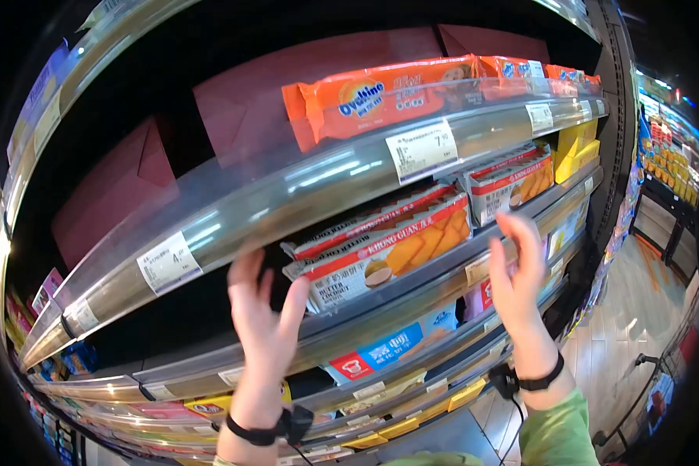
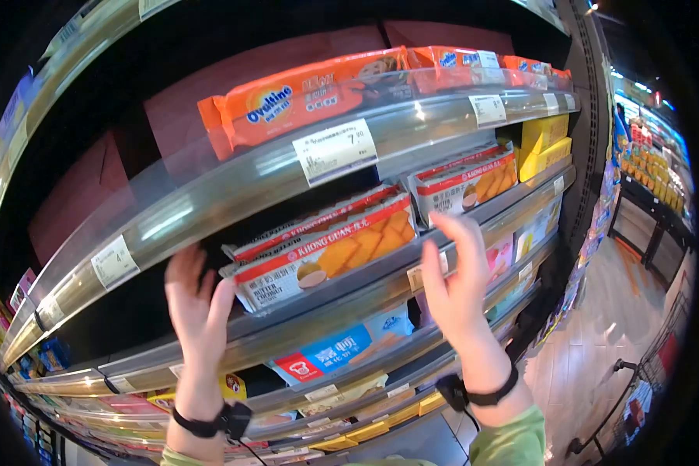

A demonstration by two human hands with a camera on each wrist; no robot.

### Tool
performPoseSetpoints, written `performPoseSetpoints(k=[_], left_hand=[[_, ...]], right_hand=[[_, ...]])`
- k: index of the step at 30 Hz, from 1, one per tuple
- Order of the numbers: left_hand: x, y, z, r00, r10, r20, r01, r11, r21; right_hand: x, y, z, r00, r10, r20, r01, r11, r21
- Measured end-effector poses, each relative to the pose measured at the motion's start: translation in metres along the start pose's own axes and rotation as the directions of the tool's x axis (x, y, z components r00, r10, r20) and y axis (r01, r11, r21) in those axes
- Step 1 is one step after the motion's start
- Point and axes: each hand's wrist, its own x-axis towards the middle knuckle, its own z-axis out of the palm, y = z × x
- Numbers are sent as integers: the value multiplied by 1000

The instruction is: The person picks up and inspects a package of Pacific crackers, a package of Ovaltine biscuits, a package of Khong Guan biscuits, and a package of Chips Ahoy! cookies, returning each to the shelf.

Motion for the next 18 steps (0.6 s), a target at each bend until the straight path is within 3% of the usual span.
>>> performPoseSetpoints(k=[1,2,3,4,5,6,8,11,14,16,18], left_hand=[[-11,11,-2,986,129,-106,-137,988,-69],[-25,9,-11,926,358,-123,-350,933,85],[-44,8,-28,852,524,-25,-489,811,320],[-72,1,-45,830,554,55,-535,766,355],[-93,10,-36,821,572,5,-535,765,358],[-91,5,-49,701,692,171,-676,722,-148],[-99,20,-37,774,584,244,-571,811,-131],[-125,-3,-21,865,439,242,-412,898,-156],[-132,-10,-19,820,395,415,-313,916,-253],[-135,-11,-11,779,440,446,-287,884,-370],[-139,-7,-4,789,407,460,-212,883,-418]], right_hand=[[-13,-6,-16,999,-47,8,47,999,-20],[-27,-16,-34,993,-111,36,114,990,-86],[-40,-22,-47,983,-184,18,185,981,-51],[-53,-28,-62,978,-207,35,209,975,-72],[-64,-33,-76,965,-256,54,260,960,-101],[-72,-40,-88,966,-237,103,249,960,-127],[-99,-47,-106,976,-184,121,204,960,-191],[-137,-65,-132,989,128,79,-86,911,-403],[-157,-103,-154,974,226,-27,-208,840,-501],[-170,-130,-166,961,244,-133,-275,781,-561],[-183,-160,-178,943,274,-186,-330,727,-602]])
